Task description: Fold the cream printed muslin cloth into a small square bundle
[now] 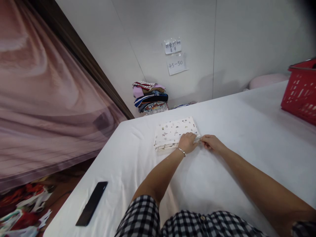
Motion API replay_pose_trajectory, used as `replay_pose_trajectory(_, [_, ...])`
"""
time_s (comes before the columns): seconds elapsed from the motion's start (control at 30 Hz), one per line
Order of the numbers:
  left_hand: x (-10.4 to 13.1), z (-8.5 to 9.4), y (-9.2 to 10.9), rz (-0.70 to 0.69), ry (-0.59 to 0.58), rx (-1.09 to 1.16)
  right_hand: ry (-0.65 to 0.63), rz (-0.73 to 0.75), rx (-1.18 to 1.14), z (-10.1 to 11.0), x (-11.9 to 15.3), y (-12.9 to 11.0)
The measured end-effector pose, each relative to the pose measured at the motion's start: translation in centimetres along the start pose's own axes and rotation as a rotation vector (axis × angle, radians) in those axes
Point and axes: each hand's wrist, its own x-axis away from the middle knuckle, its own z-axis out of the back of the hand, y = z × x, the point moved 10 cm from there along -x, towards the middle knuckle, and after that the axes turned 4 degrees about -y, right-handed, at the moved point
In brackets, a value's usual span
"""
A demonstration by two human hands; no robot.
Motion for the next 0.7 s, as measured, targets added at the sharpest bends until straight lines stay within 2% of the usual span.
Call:
replay_pose_trajectory(0.07, [-0.3,0.3,-0.3,0.030,-0.011,-0.029,0.013,0.031,0.017,0.4,0.1,-0.7])
replay_pose_trajectory(0.17, [-0.8,1.4,-1.1,0.100,0.032,-0.036,0.109,0.056,0.078,2.4,0.1,-1.6])
replay_pose_trajectory(0.27, [-0.8,1.6,-1.3,0.116,0.050,-0.038,0.134,-0.015,0.190,3.5,0.0,-1.1])
replay_pose_trajectory(0.43, [-0.3,0.5,-0.3,0.074,0.028,-0.021,0.022,-0.131,0.314,2.1,-0.2,1.1])
replay_pose_trajectory(0.57, [-0.2,0.7,-0.4,0.095,0.047,-0.002,0.042,-0.075,0.354,1.4,-0.4,1.2])
replay_pose_trajectory(0.7, [-0.5,1.3,-0.6,0.105,0.067,-0.008,0.039,-0.024,0.188,1.0,-0.3,0.3])
